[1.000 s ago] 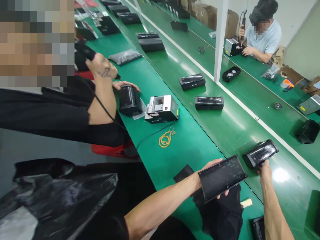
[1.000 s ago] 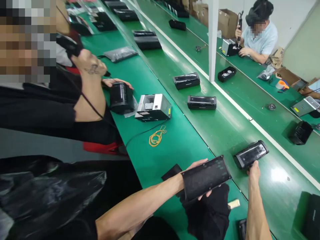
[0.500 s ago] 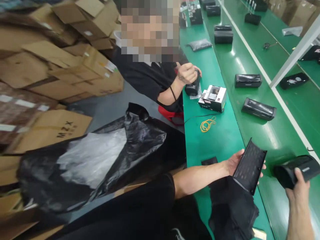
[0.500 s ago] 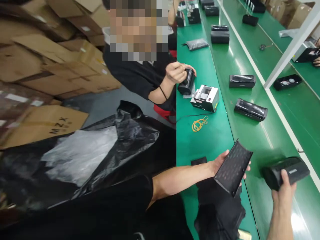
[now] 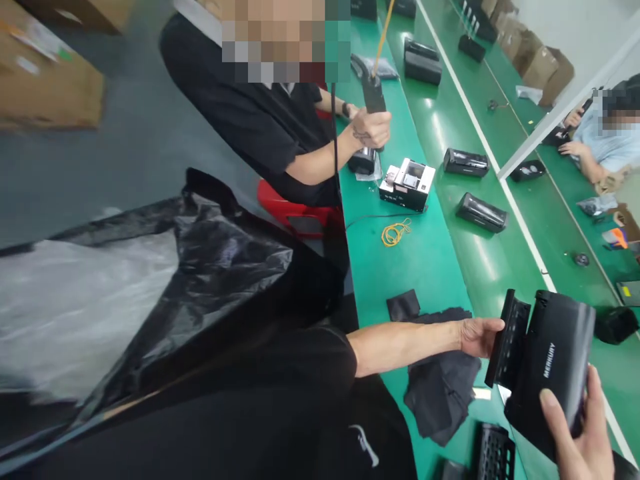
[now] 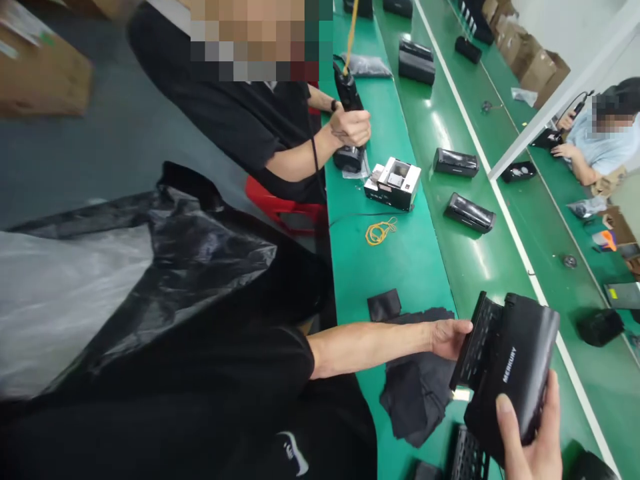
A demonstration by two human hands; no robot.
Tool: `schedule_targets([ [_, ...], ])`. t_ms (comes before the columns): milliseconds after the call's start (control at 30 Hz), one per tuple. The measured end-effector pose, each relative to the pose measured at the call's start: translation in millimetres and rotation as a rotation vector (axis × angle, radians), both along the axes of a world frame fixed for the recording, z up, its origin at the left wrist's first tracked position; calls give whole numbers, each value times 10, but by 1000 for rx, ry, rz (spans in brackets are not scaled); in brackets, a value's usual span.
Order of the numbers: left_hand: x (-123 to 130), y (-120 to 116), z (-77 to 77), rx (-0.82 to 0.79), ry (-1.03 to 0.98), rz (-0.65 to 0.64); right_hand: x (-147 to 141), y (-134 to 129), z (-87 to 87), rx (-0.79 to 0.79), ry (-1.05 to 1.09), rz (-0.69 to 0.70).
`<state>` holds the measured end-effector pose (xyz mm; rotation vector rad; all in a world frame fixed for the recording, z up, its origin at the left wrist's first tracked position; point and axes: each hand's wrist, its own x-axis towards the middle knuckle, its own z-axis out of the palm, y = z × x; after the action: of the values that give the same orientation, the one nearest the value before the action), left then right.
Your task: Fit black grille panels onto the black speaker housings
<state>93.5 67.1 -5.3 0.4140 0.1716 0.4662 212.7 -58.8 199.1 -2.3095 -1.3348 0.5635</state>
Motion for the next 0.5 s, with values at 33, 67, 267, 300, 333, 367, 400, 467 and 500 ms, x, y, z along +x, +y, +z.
schedule_targets([
  [33, 59, -41, 45, -3, 16, 18, -101, -23, 73, -8, -45, -8],
  [67, 107, -79, 95, 4, 16, 29, -175, -41, 122, -11, -86, -5],
  [267, 166, -203, 424, 139, -79, 86, -218, -138, 100, 15, -237, 36],
  [300, 155, -211, 463, 155, -87, 93, -198, -155, 75, 21, -254, 50],
  [333, 143, -217, 493, 168, -95, 100, -176, -172, 49, 24, -272, 65],
  [367, 131, -224, 514, 180, -103, 102, -153, -188, 23, 28, -290, 79],
  [400, 120, -231, 528, 189, -109, 103, -129, -203, -2, 32, -306, 93],
  [467, 106, -244, 543, 202, -110, 114, -84, -226, -49, 39, -343, 114],
  [500, 104, -250, 547, 210, -107, 170, -63, -234, -69, 40, -363, 121],
])
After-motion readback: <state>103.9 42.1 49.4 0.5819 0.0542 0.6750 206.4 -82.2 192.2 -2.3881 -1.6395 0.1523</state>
